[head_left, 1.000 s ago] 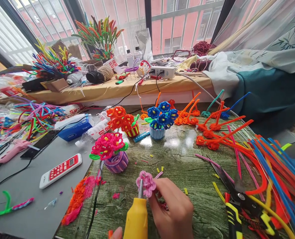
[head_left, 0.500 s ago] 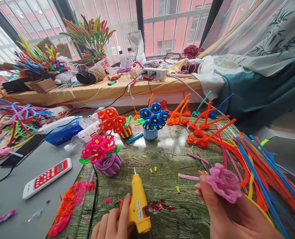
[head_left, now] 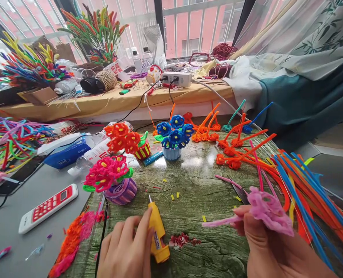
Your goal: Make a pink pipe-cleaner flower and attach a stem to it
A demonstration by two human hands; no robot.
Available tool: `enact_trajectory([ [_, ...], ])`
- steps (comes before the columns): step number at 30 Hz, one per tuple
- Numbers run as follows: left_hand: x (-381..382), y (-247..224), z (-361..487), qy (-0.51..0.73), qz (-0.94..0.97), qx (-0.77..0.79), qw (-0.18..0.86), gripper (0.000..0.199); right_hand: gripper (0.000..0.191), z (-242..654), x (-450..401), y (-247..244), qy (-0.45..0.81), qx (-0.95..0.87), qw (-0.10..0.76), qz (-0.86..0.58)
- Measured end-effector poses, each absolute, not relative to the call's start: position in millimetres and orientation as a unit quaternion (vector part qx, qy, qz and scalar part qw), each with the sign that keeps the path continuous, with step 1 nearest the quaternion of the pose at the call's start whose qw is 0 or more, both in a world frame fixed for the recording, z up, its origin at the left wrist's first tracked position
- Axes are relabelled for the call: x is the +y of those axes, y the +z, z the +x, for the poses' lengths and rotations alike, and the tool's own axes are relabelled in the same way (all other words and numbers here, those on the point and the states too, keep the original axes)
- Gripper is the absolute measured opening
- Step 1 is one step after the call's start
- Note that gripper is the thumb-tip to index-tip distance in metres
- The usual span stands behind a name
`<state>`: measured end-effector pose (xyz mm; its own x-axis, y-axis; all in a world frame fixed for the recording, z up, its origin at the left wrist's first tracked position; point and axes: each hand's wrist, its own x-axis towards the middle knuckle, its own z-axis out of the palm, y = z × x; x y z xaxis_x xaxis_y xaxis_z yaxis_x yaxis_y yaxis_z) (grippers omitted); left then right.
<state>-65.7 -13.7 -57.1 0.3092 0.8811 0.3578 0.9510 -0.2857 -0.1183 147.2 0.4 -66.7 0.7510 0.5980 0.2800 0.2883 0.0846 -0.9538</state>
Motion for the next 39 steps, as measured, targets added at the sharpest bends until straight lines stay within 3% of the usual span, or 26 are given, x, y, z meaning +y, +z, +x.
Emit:
enact_trajectory([
  [7, 48, -48, -3, -0.034, -0.762, -0.647, 0.025, 0.022, 0.020, 146, 7, -64, 0.147, -0.504, 0.612, -0.592],
  [21, 63, -51, 11, -0.009, -0.777, -0.630, 0.003, 0.025, 0.015, 146, 21, -58, 0.138, -0.582, 0.597, -0.534],
  [25, 54, -43, -1, -0.125, -0.759, -0.635, -0.064, 0.019, 0.016, 148, 20, -58, 0.145, -0.590, 0.592, -0.529],
  [30, 34, -22, -15, -0.394, -0.592, -0.628, -0.316, 0.014, 0.015, 145, 20, -57, 0.155, -0.598, 0.601, -0.508],
  [33, 24, -9, -21, -0.464, -0.516, -0.577, -0.431, 0.017, 0.014, 139, 20, -57, 0.178, -0.618, 0.596, -0.481],
  [39, 15, -1, -24, -0.517, -0.452, -0.552, -0.473, 0.023, 0.015, 125, 18, -60, 0.196, -0.632, 0.590, -0.463],
])
